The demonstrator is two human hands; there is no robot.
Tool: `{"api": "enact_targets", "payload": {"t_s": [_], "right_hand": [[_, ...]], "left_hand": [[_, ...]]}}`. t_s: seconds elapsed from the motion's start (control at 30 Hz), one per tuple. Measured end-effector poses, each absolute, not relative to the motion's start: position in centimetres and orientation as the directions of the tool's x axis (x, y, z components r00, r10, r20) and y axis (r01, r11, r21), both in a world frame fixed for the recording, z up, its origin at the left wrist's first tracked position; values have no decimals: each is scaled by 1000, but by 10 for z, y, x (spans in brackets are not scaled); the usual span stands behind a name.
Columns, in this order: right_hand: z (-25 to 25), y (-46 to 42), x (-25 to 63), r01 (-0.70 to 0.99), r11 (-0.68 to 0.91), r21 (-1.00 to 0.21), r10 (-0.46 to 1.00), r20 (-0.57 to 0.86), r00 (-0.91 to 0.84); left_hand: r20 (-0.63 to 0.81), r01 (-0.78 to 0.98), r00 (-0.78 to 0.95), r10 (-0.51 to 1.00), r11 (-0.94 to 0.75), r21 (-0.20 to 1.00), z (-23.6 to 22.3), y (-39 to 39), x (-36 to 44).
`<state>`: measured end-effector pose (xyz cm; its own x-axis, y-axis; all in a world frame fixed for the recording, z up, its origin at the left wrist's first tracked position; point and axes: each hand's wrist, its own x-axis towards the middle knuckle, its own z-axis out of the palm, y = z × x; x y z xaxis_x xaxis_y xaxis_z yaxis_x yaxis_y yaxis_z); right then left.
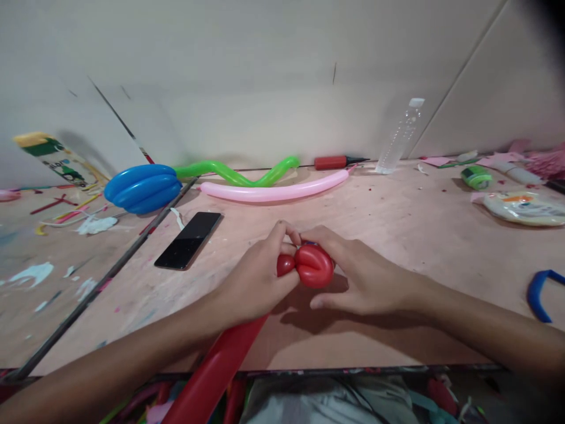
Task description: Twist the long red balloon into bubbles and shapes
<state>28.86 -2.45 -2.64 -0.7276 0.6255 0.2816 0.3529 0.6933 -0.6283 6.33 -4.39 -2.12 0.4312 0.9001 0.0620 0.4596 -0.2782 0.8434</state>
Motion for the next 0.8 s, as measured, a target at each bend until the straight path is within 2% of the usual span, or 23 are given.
{"api": "enact_targets", "payload": {"t_s": [0.17, 0.27, 0.33, 0.43, 0.5, 0.57, 0.63, 0.8], "right_hand": [[-38, -23, 287, 436, 749, -498, 616, 281, -736], [-38, -19, 289, 454, 699, -552, 652, 231, -722], [-38, -17, 290, 465, 580, -669, 712, 139, -688], [-41, -15, 290, 458, 245, -855, 770, -115, -627], [-43, -15, 290, 442, 24, -897, 753, -275, -598], [-44, -14, 291, 420, -72, -905, 724, -337, -602], [-44, -14, 291, 389, -42, -920, 720, -297, -627], [-44, -13, 291, 331, 157, -930, 719, -122, -684]], "left_hand": [[-63, 486, 476, 877, -202, 850, -31, -43, 62], [-54, 522, 508, 860, -258, 813, -30, -42, 63], [-31, 541, 509, 860, -292, 789, -29, -43, 64], [21, 572, 498, 867, -347, 744, -30, -47, 67], [52, 599, 487, 872, -377, 706, -31, -51, 68], [61, 599, 489, 870, -387, 701, -31, -54, 68], [40, 554, 504, 863, -359, 752, -28, -54, 67], [-60, 435, 535, 843, -215, 874, -20, -50, 65]]}}
